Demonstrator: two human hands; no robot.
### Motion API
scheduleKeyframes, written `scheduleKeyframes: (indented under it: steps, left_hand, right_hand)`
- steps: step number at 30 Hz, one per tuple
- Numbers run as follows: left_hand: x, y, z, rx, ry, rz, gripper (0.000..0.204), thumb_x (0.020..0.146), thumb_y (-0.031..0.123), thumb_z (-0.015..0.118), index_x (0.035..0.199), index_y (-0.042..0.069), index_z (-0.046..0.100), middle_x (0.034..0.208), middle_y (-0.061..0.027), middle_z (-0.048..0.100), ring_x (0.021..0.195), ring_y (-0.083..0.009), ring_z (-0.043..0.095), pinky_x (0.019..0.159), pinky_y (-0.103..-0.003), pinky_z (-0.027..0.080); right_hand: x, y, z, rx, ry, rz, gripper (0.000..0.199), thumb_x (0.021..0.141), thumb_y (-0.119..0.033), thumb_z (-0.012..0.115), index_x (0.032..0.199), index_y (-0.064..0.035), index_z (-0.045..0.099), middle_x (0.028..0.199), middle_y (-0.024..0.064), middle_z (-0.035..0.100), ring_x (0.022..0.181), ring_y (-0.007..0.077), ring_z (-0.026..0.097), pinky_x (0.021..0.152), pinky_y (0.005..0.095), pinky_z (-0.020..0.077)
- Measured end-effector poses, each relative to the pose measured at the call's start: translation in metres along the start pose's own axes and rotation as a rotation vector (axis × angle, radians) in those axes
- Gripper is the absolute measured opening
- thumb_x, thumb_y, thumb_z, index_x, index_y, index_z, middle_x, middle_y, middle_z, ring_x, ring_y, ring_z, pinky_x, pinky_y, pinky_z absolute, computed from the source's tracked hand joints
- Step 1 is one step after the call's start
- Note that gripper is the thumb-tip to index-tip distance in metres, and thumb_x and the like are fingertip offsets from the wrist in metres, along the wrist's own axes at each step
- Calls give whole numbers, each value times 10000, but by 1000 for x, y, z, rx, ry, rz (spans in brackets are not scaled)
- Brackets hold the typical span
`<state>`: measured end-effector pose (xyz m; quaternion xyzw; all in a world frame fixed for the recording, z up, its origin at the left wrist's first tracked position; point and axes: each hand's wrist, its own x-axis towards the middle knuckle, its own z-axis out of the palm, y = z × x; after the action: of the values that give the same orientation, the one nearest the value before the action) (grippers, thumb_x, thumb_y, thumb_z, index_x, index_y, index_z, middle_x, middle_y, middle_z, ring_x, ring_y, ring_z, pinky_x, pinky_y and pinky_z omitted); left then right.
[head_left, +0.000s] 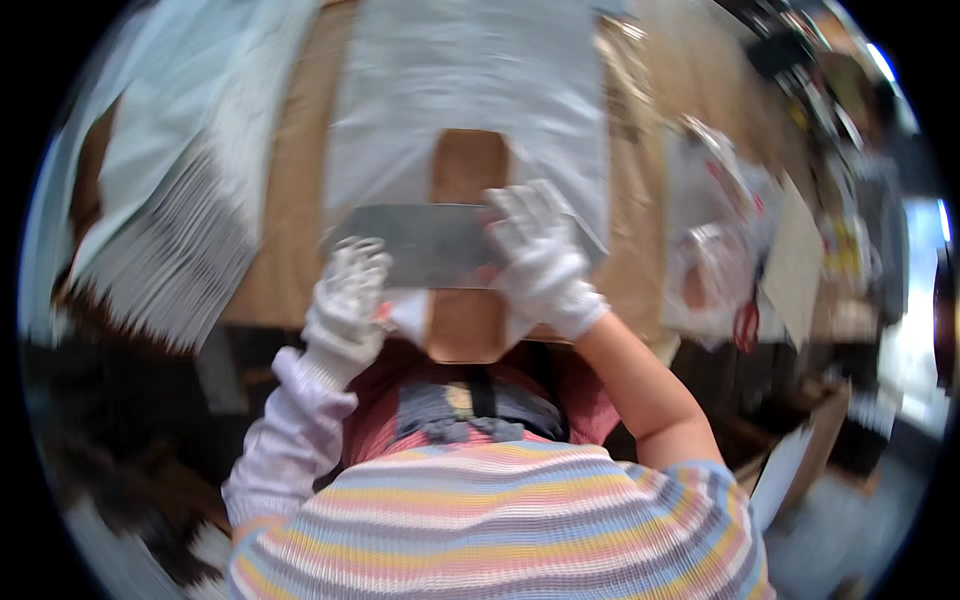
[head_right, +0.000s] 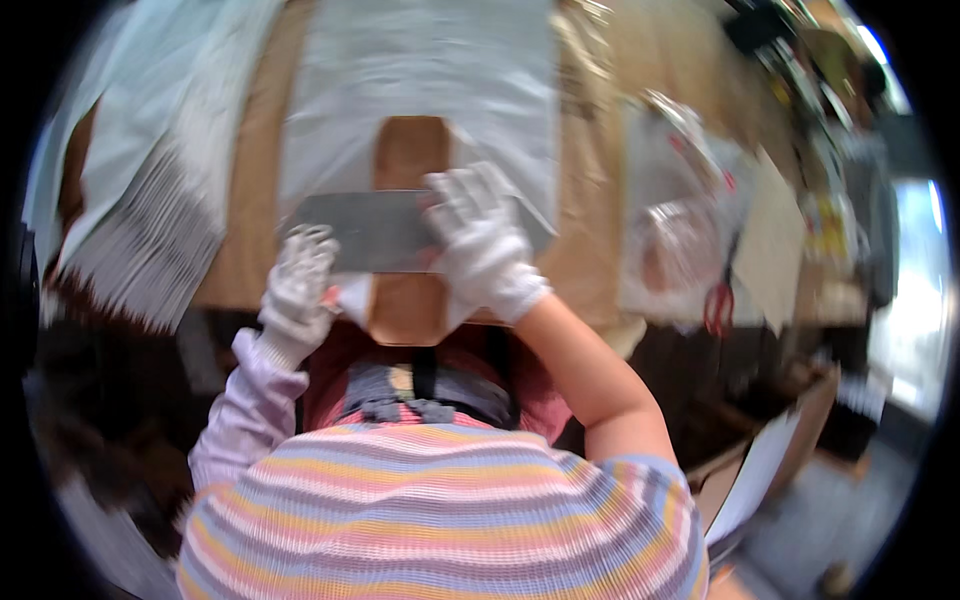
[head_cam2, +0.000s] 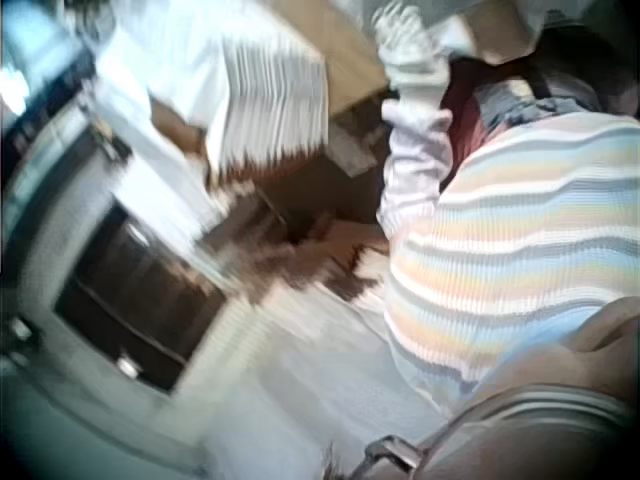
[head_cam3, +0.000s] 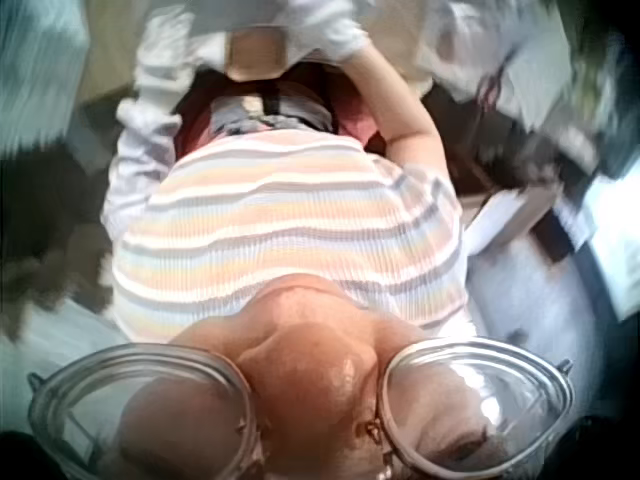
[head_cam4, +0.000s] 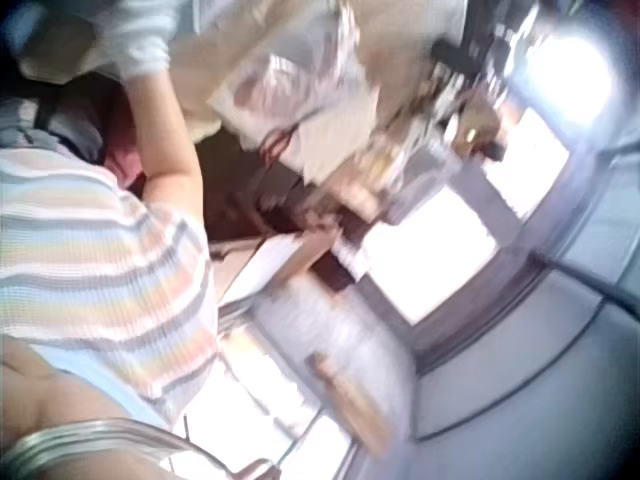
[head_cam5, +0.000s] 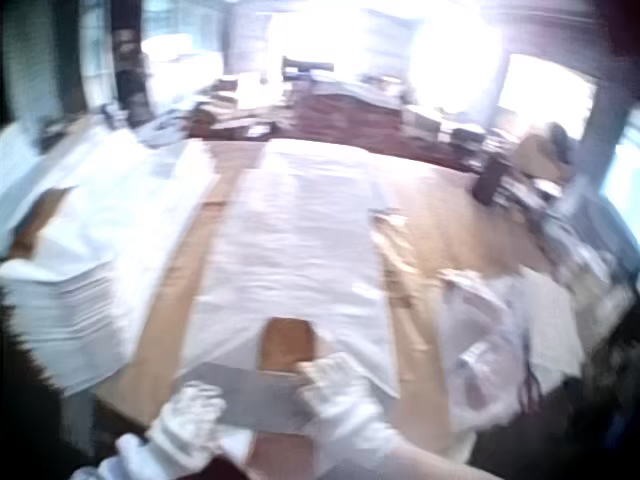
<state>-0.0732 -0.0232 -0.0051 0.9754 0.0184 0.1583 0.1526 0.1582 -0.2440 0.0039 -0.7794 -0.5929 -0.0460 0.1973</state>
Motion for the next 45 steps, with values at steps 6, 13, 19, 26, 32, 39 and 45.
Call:
scheduleKeyframes:
  steps: [6,13,19,26,32,39,45]
  left_hand:
    - [11,13,-11,81,-148,11,599,912,107,594,1494,-2,506,1550,-248,474,1462,-484,392,1216,-549,320]
    - [5,6,-7,87,-141,15,624,883,93,626,1493,16,523,1556,-243,473,1464,-491,388,1217,-548,317]
    - [6,7,-10,84,-150,18,607,906,90,610,1501,13,518,1564,-239,467,1473,-484,381,1232,-534,305]
    - [15,16,-20,94,-169,10,635,795,75,667,1417,-6,569,1507,-246,511,1416,-475,450,1194,-532,367]
    - [47,12,-29,9,-173,228,681,600,112,763,1248,-6,588,1310,-230,628,1185,-413,621,982,-502,523]
    - [44,-1,5,-112,46,88,185,674,16,753,832,72,674,974,-129,719,918,-321,703,813,-426,570]
    - [77,18,-14,-127,-357,-601,360,813,253,824,1110,85,710,1202,-144,663,1114,-347,658,975,-441,530]
  right_hand:
    - [-4,-2,-12,-16,-144,89,779,831,-533,721,1440,-67,589,1591,149,462,1498,342,377,1281,567,173]
    - [-5,3,-11,-1,-140,24,851,786,-586,750,1433,-57,588,1574,166,466,1496,350,374,1276,543,212]
    - [-8,7,-6,5,-98,-1,812,798,-566,751,1418,-62,601,1562,155,485,1478,349,406,1271,526,241]
    - [-2,9,-13,68,-32,-20,679,775,-468,791,1303,-57,680,1516,153,543,1439,353,463,1254,511,293]
    - [-28,41,-7,557,116,61,285,669,-36,721,953,-50,736,1346,123,674,1283,369,593,1139,497,455]
    - [-54,15,-21,217,152,96,209,625,-22,759,808,-55,663,1080,100,696,1017,344,643,904,463,538]
    - [-45,-8,-24,149,-14,581,384,692,-204,872,995,-87,667,1160,107,656,1032,348,632,864,453,534]
